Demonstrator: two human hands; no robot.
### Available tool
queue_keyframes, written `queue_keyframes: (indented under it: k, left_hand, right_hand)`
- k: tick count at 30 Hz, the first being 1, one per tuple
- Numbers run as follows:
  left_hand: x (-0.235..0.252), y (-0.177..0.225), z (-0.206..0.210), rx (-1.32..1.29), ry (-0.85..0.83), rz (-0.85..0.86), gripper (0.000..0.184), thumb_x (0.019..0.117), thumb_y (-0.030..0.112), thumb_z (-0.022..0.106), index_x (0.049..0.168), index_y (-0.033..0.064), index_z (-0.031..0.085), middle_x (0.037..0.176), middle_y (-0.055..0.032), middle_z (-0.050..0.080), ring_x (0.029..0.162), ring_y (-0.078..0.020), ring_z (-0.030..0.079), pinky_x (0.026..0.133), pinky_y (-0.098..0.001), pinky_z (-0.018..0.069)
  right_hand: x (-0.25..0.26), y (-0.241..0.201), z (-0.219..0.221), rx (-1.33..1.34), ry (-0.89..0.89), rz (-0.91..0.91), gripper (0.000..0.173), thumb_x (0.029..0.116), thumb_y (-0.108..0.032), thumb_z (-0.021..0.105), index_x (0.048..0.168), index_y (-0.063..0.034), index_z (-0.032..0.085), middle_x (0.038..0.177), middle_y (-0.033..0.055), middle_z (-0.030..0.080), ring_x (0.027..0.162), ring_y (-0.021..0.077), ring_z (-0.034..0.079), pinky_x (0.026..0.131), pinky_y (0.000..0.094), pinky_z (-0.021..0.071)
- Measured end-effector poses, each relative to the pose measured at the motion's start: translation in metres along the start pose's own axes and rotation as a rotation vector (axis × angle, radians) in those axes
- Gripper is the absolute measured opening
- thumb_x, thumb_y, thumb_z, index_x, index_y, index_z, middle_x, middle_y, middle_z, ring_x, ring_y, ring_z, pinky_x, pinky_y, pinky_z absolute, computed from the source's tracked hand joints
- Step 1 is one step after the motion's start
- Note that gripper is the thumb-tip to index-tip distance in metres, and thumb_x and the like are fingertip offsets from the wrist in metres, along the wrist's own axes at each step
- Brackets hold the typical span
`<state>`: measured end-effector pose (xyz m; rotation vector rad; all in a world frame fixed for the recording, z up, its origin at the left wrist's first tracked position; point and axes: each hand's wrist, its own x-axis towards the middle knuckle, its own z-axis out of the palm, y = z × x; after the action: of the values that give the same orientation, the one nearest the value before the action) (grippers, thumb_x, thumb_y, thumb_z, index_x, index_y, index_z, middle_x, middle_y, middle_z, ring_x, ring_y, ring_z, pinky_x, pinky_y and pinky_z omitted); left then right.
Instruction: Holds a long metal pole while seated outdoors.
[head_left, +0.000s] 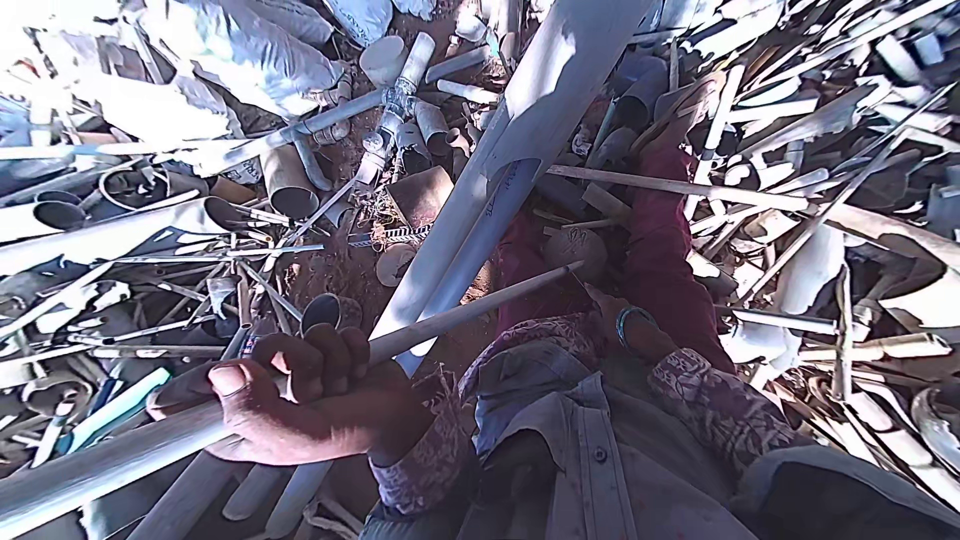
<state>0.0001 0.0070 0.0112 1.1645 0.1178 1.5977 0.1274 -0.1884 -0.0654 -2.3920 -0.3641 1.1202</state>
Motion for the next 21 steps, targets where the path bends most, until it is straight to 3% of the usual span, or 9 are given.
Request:
queue_keyframes:
  k: [2,4,6,7,9,12,14,17,21]
  left_hand:
    - [0.0,-0.001,0.0,-0.012,-0.019,0.006,0.031,0.1102,0.014,0.023,0.088,0.0078,0.044,0.053,0.0049,0.043,0.039,-0.0051,0.041,0.039,-0.0177,0.0396]
    - [0.003,-0.002,0.001,0.001,-0.015,0.016,0.033,0.1099,0.014,0.023,0.086,0.0082,0.044,0.052,0.0055,0.042,0.038,-0.0049,0.041,0.038,-0.0178,0.0391]
    - [0.006,-0.004,-0.001,0.015,-0.01,0.016,0.033,0.1104,0.014,0.023,0.086,0.0079,0.044,0.052,0.0054,0.041,0.039,-0.0054,0.04,0.039,-0.0184,0.0386]
    - [0.007,-0.005,-0.002,0.023,-0.006,0.017,0.033,0.1107,0.014,0.022,0.087,0.0076,0.043,0.052,0.0051,0.041,0.039,-0.0055,0.04,0.039,-0.0184,0.0382]
    - [0.007,-0.005,-0.001,0.029,0.007,0.014,0.034,0.1108,0.015,0.021,0.087,0.0077,0.044,0.052,0.0048,0.041,0.039,-0.0057,0.039,0.038,-0.0183,0.0376]
    - [0.006,-0.003,0.0,0.025,-0.007,0.012,0.032,0.1106,0.014,0.021,0.088,0.0073,0.044,0.053,0.0046,0.042,0.039,-0.0053,0.04,0.038,-0.018,0.0381]
    - [0.005,-0.002,0.001,0.031,-0.015,0.012,0.035,0.1107,0.014,0.021,0.086,0.0078,0.044,0.052,0.0054,0.042,0.039,-0.0049,0.04,0.039,-0.0177,0.0385]
    - [0.006,-0.002,0.002,0.031,-0.011,0.014,0.035,0.1101,0.013,0.02,0.084,0.0081,0.044,0.052,0.0051,0.041,0.038,-0.0053,0.04,0.039,-0.0177,0.0382]
    - [0.005,-0.002,0.001,0.012,-0.025,0.02,0.031,0.1104,0.014,0.022,0.089,0.0077,0.043,0.054,0.005,0.042,0.039,-0.0052,0.04,0.039,-0.0179,0.0384]
  right_hand:
    - [0.007,0.008,0.007,0.026,-0.061,-0.063,0.049,0.103,-0.007,0.058,0.148,0.0056,0.043,0.135,0.0319,0.058,0.121,0.0441,0.061,0.103,0.0534,0.0466]
    - [0.021,0.021,0.019,0.033,-0.197,-0.129,0.059,0.1109,-0.017,0.045,0.163,-0.0035,0.022,0.14,0.0309,0.055,0.123,0.0411,0.059,0.107,0.0498,0.043]
    - [0.016,0.025,0.018,0.081,-0.303,-0.196,0.06,0.1129,-0.023,0.04,0.166,-0.0127,0.014,0.125,0.0255,0.059,0.096,0.0311,0.062,0.088,0.0424,0.0502]
    - [0.015,0.026,0.018,0.112,-0.321,-0.208,0.059,0.113,-0.023,0.039,0.166,-0.015,0.013,0.118,0.0232,0.059,0.086,0.0272,0.061,0.08,0.0396,0.0514]
    - [0.02,0.03,0.022,0.13,-0.298,-0.189,0.059,0.1128,-0.022,0.04,0.166,-0.0144,0.014,0.12,0.0246,0.059,0.087,0.0286,0.062,0.081,0.0408,0.0518]
    - [0.051,0.045,0.039,0.131,-0.22,-0.09,0.061,0.1117,-0.019,0.043,0.165,-0.0093,0.015,0.148,0.0293,0.05,0.132,0.041,0.054,0.112,0.0501,0.0388]
    - [0.069,0.061,0.049,0.191,-0.196,-0.088,0.061,0.112,-0.02,0.043,0.164,-0.006,0.016,0.154,0.0297,0.043,0.141,0.0418,0.046,0.117,0.0507,0.0332]
    - [0.078,0.078,0.052,0.342,-0.199,-0.148,0.057,0.1131,-0.02,0.038,0.163,-0.002,0.018,0.153,0.0306,0.042,0.137,0.0387,0.049,0.114,0.0466,0.0369]
    - [0.068,0.078,0.051,0.476,-0.207,-0.175,0.05,0.1138,-0.017,0.032,0.161,-0.0016,0.024,0.14,0.0272,0.051,0.108,0.026,0.06,0.094,0.0357,0.0493]
